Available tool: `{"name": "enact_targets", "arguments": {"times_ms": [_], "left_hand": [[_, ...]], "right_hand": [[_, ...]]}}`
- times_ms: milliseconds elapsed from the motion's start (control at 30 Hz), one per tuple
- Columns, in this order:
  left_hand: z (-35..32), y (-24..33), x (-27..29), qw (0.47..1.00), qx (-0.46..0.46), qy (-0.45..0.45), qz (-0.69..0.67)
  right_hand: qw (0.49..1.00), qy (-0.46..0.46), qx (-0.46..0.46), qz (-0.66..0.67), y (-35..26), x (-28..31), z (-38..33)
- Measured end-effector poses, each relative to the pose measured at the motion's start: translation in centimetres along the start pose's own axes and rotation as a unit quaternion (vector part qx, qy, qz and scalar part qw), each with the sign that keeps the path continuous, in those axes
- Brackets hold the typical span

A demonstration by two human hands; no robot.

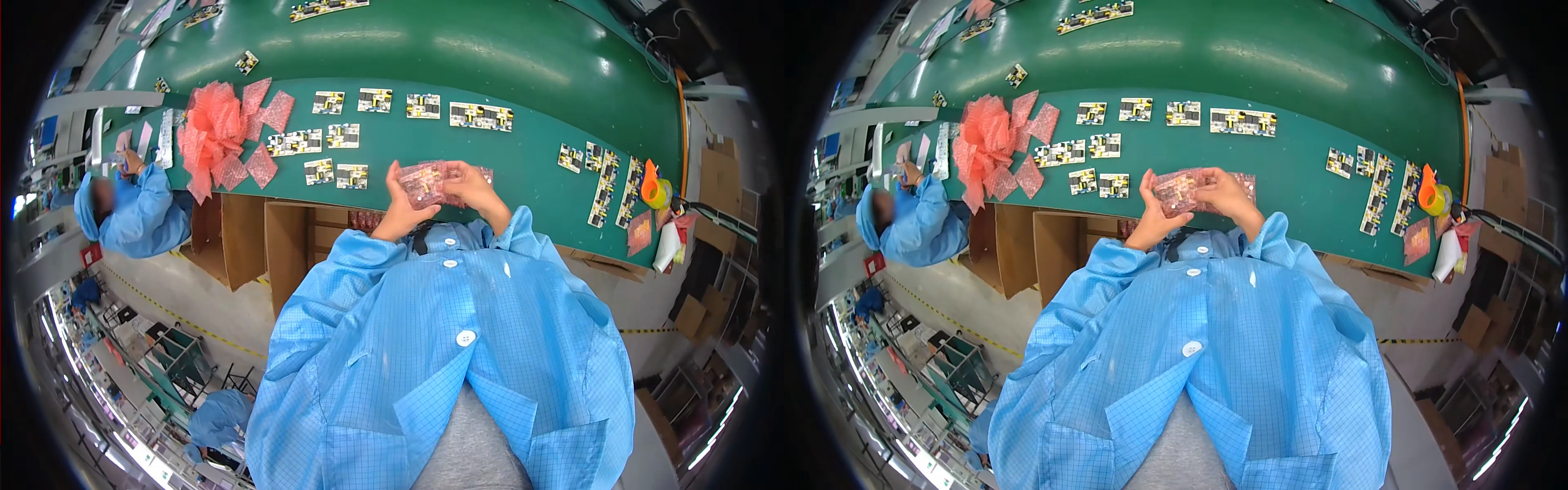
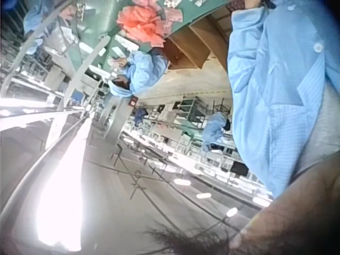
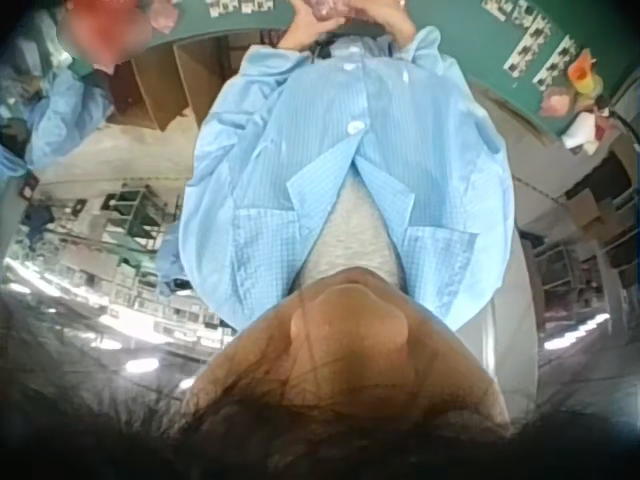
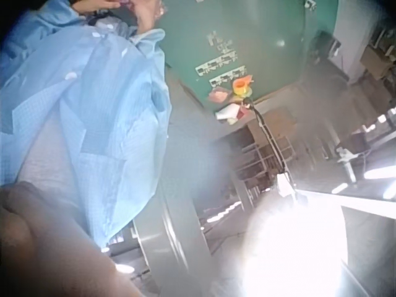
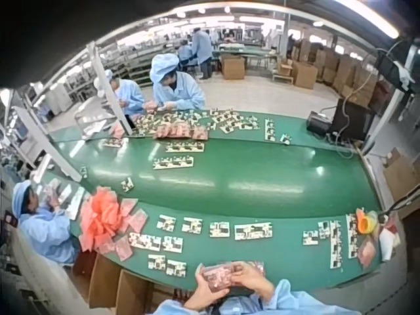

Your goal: Picking up multiple circuit board components from an assembly line and placing them into a cardboard shipping box.

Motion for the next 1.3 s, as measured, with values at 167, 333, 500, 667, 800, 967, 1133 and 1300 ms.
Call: {"name": "enact_targets", "arguments": {"times_ms": [167,333,500,667,800,967,1133,1300], "left_hand": [[0.3,0.9,1.4,0.943,-0.026,-0.047,0.330],[0.9,0.3,1.6,0.884,-0.051,-0.040,0.464],[2.4,-3.9,2.8,0.944,0.157,0.044,0.288],[3.6,-6.7,2.3,0.959,0.242,0.062,0.131],[3.9,-7.2,1.1,0.957,0.262,0.075,0.094],[3.4,-9.0,2.9,0.931,0.364,0.023,0.013],[0.9,-3.5,3.5,0.915,0.324,-0.041,-0.236],[-3.0,-1.5,6.0,0.898,0.262,-0.093,-0.340]], "right_hand": [[0.997,0.024,0.052,-0.043,1.2,-1.6,-0.3],[0.995,0.061,0.066,-0.047,2.4,-2.3,-0.4],[0.942,0.249,0.224,-0.026,4.3,1.4,-0.3],[0.902,0.405,-0.012,-0.151,9.8,7.9,-0.4],[0.970,0.209,-0.039,-0.115,10.2,6.8,0.8],[0.985,0.149,0.084,-0.028,9.0,2.9,1.7],[0.980,0.126,0.145,0.053,6.4,-0.5,-2.4],[0.993,-0.003,0.112,0.040,3.0,-2.9,-7.1]]}}
Point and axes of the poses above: each hand's wrist, its own z-axis towards the middle knuckle, its own x-axis out of the back of the hand, y = z × x, the point moved 1 cm from there along z, towards the middle knuckle, and after that the axes turned 4 degrees about -z, right-handed, at the moved point
